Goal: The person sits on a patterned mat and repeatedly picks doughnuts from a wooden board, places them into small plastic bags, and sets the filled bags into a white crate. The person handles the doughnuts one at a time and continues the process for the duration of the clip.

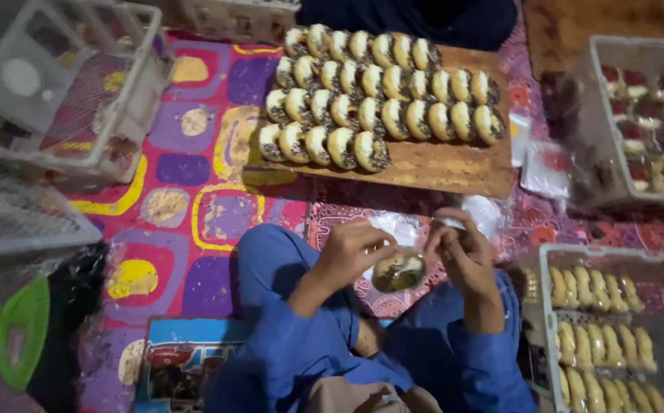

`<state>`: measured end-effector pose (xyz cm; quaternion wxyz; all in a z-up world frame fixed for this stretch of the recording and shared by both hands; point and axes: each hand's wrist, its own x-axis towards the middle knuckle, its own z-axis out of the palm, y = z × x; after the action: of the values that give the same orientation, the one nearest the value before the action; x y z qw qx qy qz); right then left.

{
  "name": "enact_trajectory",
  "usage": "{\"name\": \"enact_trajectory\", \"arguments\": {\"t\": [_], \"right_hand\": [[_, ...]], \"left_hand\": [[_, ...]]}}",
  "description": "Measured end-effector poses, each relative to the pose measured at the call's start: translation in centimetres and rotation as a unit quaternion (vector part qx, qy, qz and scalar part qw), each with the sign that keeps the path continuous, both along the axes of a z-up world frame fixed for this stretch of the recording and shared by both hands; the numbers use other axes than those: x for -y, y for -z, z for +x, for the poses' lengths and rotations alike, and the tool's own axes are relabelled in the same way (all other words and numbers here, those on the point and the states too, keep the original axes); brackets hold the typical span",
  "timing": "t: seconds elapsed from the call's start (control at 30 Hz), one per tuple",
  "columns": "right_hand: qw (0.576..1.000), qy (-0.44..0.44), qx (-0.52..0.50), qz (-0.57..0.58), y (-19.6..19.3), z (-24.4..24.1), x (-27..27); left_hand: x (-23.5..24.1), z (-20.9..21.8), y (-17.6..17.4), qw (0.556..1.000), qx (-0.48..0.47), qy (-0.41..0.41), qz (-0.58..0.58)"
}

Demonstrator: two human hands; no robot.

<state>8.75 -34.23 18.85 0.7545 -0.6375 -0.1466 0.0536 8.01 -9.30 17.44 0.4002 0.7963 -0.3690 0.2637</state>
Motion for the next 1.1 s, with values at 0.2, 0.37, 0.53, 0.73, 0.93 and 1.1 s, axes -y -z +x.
{"name": "enact_trajectory", "arguments": {"t": [0.2, 0.37, 0.53, 0.73, 0.93, 1.1], "right_hand": [[0.919, 0.056, 0.284, -0.269, -1.3, -1.3, -2.3], [0.799, 0.19, 0.457, -0.341, 2.9, -1.8, -2.5], [0.729, 0.091, 0.307, -0.605, 10.8, 2.5, 2.9], [0.962, -0.218, -0.013, -0.163, 12.5, 6.8, -1.1], [0.994, 0.102, -0.012, 0.047, 21.4, 6.1, -15.1], [0.892, 0.155, -0.383, 0.186, 32.0, -3.0, -16.5]], "left_hand": [[0.1, -2.8, -7.1, 0.996, 0.063, -0.052, 0.035], [-1.0, -2.8, -8.2, 0.992, 0.088, -0.055, 0.073], [-4.5, -2.6, -5.8, 0.991, 0.043, -0.108, -0.06], [-4.4, 1.3, 2.1, 0.909, -0.25, -0.202, -0.264], [-8.5, 2.1, 10.0, 0.884, -0.258, -0.27, -0.281], [-10.0, -5.5, 14.6, 0.883, -0.241, -0.377, -0.146]]}}
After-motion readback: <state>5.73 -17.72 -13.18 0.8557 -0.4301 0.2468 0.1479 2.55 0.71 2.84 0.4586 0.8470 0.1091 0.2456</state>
